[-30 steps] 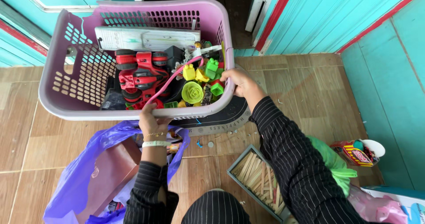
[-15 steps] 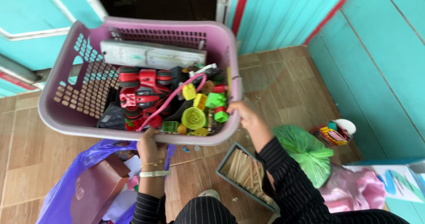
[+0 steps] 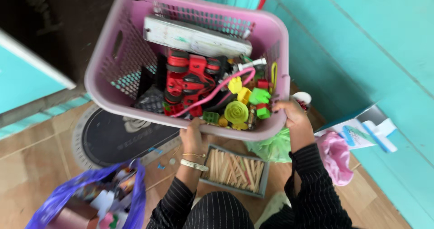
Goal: The person organizes various small items, including toys and packaged goods, by placing them into different colored plastic bags and a pink laundry basket. They also handle a cardboard box and a small blue box.
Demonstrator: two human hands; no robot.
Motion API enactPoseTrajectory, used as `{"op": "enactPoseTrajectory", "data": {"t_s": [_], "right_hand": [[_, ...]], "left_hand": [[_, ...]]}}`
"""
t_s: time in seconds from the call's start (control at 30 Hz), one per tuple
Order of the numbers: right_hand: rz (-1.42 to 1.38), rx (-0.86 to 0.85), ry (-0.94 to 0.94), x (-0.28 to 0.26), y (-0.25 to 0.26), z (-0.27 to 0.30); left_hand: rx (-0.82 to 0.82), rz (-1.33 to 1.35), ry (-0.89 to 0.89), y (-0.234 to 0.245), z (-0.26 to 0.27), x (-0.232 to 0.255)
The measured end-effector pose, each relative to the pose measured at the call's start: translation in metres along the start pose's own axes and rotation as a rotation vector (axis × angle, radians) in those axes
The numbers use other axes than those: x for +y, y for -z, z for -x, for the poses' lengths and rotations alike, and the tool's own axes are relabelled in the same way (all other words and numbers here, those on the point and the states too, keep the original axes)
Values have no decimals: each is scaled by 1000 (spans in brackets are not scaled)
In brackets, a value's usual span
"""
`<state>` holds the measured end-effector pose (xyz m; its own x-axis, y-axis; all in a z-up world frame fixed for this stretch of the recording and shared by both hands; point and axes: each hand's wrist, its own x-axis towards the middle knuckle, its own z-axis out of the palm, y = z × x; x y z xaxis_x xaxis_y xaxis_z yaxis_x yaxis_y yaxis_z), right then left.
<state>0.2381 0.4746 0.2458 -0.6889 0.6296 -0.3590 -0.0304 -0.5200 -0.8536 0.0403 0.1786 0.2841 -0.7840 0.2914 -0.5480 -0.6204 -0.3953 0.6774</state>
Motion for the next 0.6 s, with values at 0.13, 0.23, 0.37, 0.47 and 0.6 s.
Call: {"op": "enactPoseTrajectory", "data": {"t_s": [0.13,0.23,0.37,0.47,0.6], "right_hand": [[-12,120,34,17,58,5],[-9,139,48,13,72,22],[-50,195,117,10,65,48],[36,201,144,22,78,59],[-94,286,30,59,97,86]], "left_hand": [[-19,-131,13,-34,-5,-28],[-87,-39,-30,-41,-10,-45],[-28,-126,67,-38,0,-50],[-63,-122,124,-33,11,-49],[-83,-254,132,-33,12,-51]]}}
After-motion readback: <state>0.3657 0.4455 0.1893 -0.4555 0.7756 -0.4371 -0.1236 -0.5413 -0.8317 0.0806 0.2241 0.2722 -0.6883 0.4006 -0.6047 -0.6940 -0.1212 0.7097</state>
